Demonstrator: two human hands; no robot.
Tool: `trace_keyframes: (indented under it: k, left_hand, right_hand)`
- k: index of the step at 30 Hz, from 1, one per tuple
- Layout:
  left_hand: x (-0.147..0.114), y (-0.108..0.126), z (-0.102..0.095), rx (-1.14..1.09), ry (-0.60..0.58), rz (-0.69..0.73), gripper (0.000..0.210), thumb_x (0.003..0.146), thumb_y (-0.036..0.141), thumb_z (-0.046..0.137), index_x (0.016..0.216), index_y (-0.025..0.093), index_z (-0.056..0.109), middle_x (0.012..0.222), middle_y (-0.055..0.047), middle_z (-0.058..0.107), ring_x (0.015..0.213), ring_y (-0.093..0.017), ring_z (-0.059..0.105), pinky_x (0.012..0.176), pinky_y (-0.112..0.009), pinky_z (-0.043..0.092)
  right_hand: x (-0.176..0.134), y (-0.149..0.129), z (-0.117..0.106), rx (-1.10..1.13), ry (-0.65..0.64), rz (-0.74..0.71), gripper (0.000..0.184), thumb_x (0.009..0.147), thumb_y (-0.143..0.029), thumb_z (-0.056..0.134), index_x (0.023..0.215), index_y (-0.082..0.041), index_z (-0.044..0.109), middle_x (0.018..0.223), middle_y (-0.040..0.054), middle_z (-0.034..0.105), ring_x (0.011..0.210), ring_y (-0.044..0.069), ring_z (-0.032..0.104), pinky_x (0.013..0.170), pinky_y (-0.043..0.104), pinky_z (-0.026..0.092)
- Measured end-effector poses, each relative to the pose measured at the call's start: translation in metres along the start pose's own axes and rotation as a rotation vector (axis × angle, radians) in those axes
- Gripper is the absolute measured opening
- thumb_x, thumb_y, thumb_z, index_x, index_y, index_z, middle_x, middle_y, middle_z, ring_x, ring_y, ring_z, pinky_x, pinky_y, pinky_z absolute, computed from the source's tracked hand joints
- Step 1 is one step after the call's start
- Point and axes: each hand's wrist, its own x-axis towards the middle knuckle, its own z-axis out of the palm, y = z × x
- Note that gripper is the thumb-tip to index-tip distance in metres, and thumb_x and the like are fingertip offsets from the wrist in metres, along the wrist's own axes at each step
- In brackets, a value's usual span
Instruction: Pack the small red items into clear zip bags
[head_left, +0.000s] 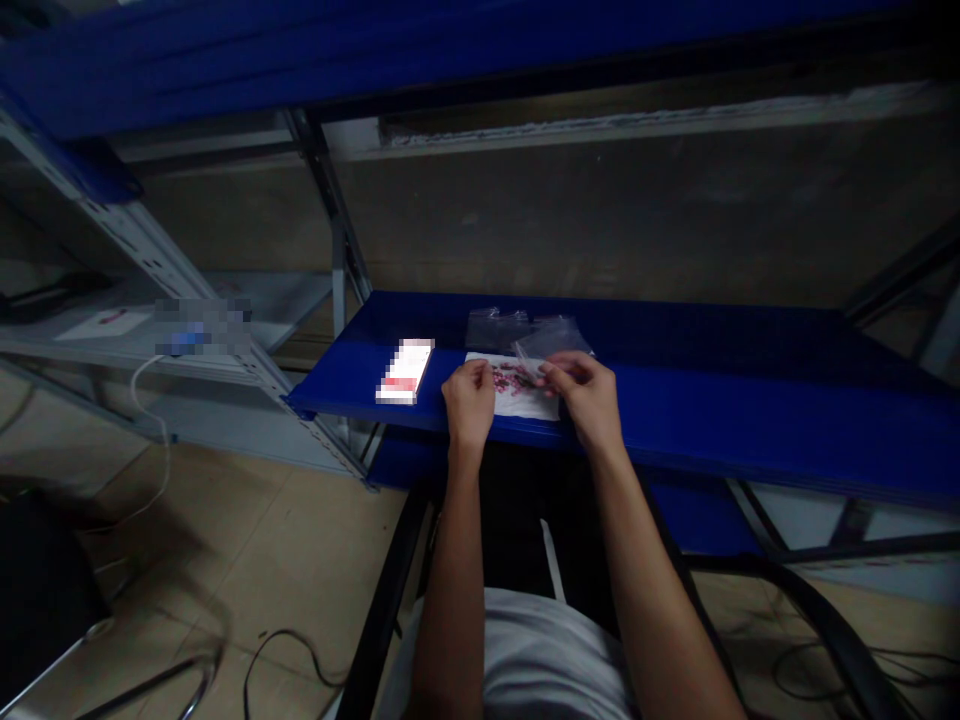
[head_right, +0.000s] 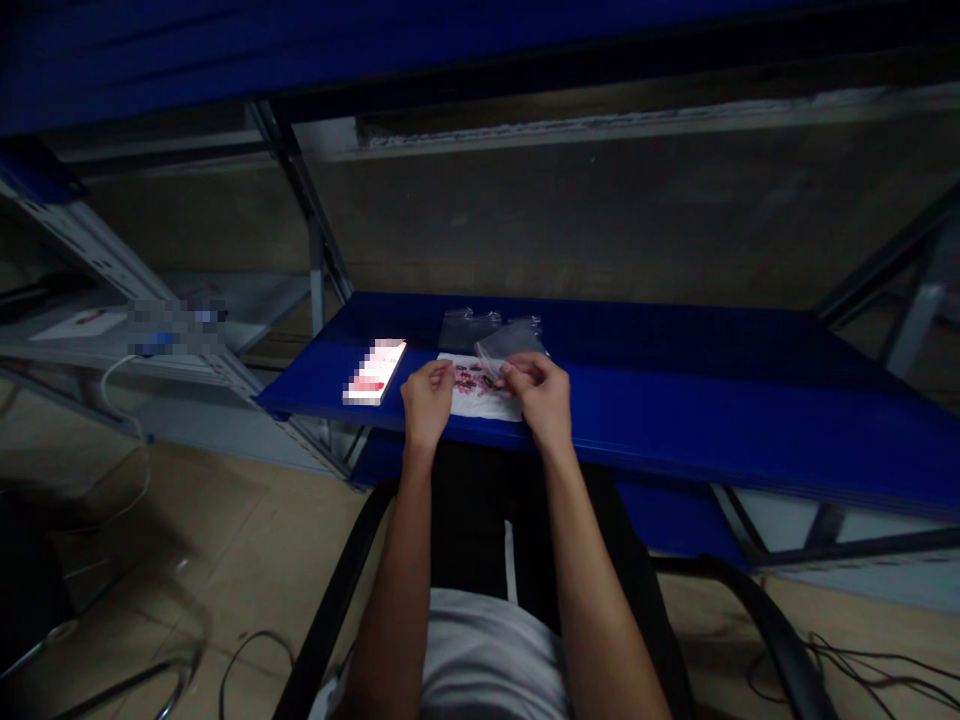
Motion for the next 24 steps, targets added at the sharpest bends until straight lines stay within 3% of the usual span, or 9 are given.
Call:
trace_keyframes:
  k: [5, 10, 17, 24]
  left_hand:
    - [-0.010, 0.014, 0.024, -0.157, -0.145, 0.013, 0.028, 0.102, 0.039, 0.058, 0.093, 0.020, 0.076, 0.087, -0.007, 0.079, 0.087, -0.021, 0.076, 0.081, -0.029, 0.059]
    - [-0.013, 0.009, 0.042, -0.395, -0.274, -0.007, 0.013, 0.094, 0.028, 0.069, 0.097, 0.016, 0.073, 0.089, -0.007, 0.079, 0.081, -0.018, 0.076, 0.077, -0.026, 0.059]
    - [-0.013, 0.011, 0.043, -0.494, -0.308, -0.089, 0.006, 0.089, 0.021, 0.071, 0.089, 0.016, 0.067, 0.076, -0.003, 0.072, 0.071, -0.015, 0.071, 0.061, -0.020, 0.053]
    - [-0.015, 0.015, 0.041, -0.487, -0.376, -0.095, 0.010, 0.088, 0.024, 0.072, 0.087, 0.016, 0.067, 0.073, -0.001, 0.070, 0.067, -0.013, 0.069, 0.063, -0.021, 0.052]
  right_hand:
    - [-0.009, -0.006, -0.008, 0.134, 0.004, 0.061, 0.034, 0.070, -0.043, 0.086, 0.091, -0.021, 0.070, 0.076, 0.0045, 0.074, 0.072, 0.023, 0.074, 0.063, 0.033, 0.058]
    - [-0.012, -0.004, -0.013, 0.148, -0.011, 0.095, 0.039, 0.067, -0.047, 0.089, 0.090, -0.021, 0.070, 0.075, 0.0036, 0.073, 0.068, 0.020, 0.071, 0.061, 0.031, 0.055]
    - [-0.016, -0.008, -0.028, 0.071, -0.014, 0.136, 0.043, 0.066, -0.052, 0.089, 0.089, -0.019, 0.073, 0.082, 0.0042, 0.071, 0.067, 0.016, 0.064, 0.051, 0.024, 0.045]
    - [-0.014, -0.016, -0.046, 0.026, 0.078, 0.084, 0.043, 0.073, -0.056, 0.084, 0.097, -0.023, 0.071, 0.092, 0.0057, 0.074, 0.078, 0.019, 0.069, 0.055, 0.025, 0.050]
